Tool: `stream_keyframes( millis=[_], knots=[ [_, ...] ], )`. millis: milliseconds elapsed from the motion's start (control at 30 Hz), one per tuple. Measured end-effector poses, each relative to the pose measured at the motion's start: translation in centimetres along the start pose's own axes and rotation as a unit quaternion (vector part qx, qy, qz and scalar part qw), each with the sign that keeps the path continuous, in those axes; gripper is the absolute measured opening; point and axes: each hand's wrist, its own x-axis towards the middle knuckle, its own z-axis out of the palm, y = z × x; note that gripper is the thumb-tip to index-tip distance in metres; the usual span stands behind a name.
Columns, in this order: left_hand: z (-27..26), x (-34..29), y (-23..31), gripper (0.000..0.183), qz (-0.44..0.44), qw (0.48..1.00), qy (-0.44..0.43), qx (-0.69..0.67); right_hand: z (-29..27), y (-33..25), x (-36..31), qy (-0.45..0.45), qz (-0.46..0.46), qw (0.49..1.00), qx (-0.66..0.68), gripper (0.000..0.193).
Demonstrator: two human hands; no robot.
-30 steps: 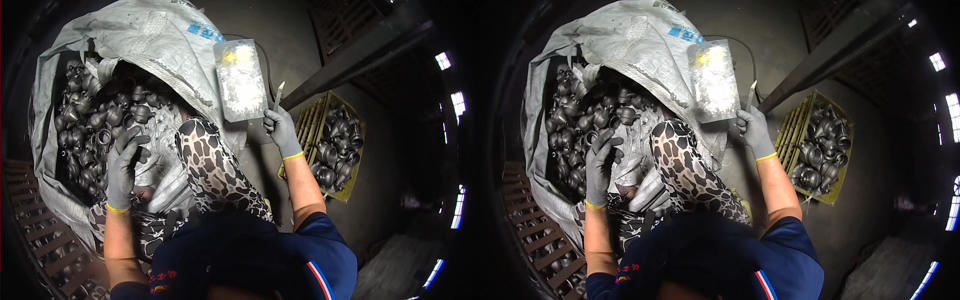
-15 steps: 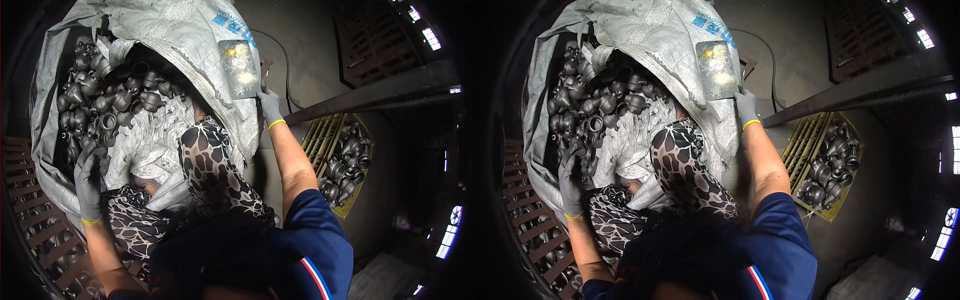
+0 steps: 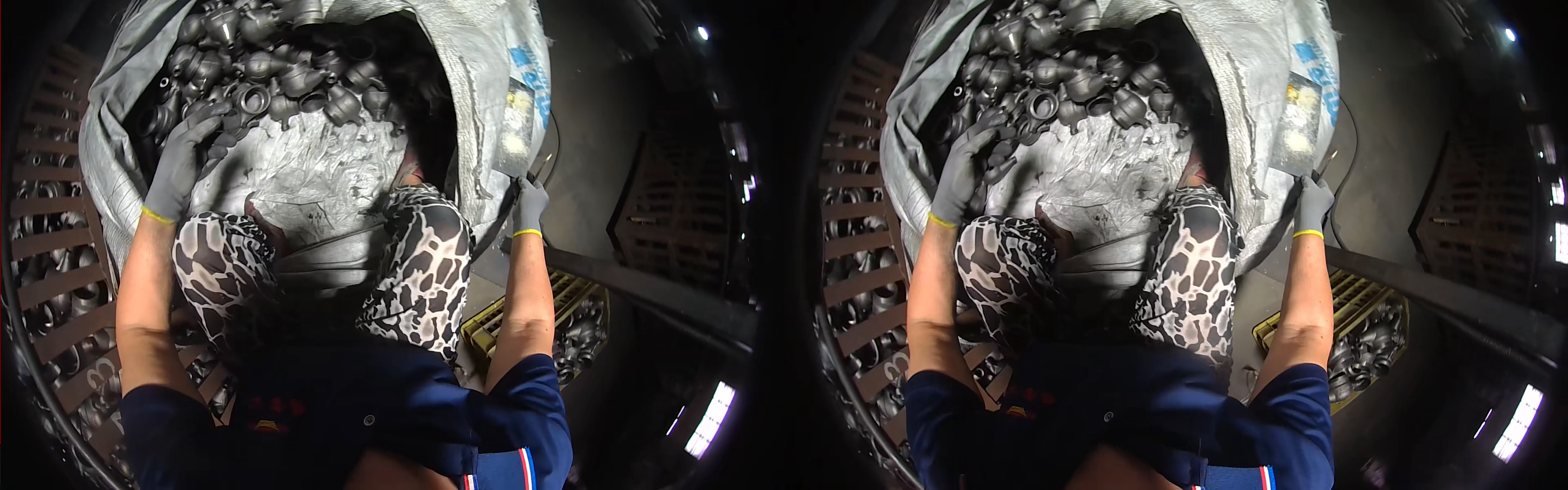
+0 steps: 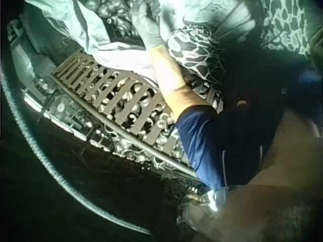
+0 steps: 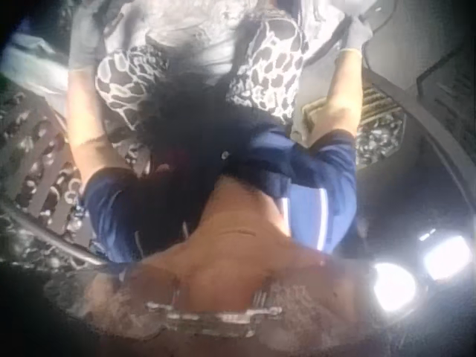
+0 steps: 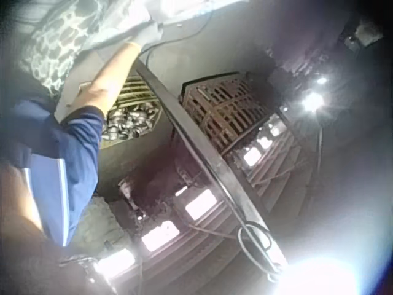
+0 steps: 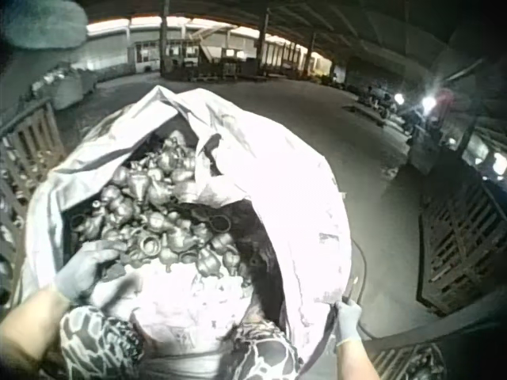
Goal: Using a small tool to scrape or clean residues from metal pipe fittings in a large collection bag.
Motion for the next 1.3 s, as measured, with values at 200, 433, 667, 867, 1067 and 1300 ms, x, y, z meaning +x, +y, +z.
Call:
stream_keyframes(
  millis=[200,433,667,867,1067,1300],
  knots=[
    [-7.2,3.9,-6.4,0.026,-0.016,0.994,0.109,0.012,0.7,-1.1,-4.0,-0.044,0.029,0.999,-0.006,0.017],
    [-12.0,12.2,-16.0,0.017,-0.024,0.995,0.101,0.010,-3.3,-3.8,-9.4,-0.018,0.147,0.982,0.118,0.045],
    [-2.5,22.2,-10.1,0.062,0.182,0.905,0.050,0.380,5.8,-15.4,-18.7,-0.110,-0.058,0.990,0.059,0.052],
    [-2.4,28.7,-12.8,0.050,0.115,0.791,-0.023,0.600,11.1,-17.2,-22.5,-0.215,-0.054,0.972,0.080,0.048],
    [-2.8,22.6,-12.3,0.038,0.084,0.895,-0.036,0.437,11.6,-18.5,-22.0,-0.272,0.023,0.962,0.012,0.037],
    [0.3,8.3,-1.0,0.035,0.080,0.956,-0.106,0.260,16.1,-20.0,-22.9,-0.426,-0.040,0.899,-0.091,0.044]
  ],
)
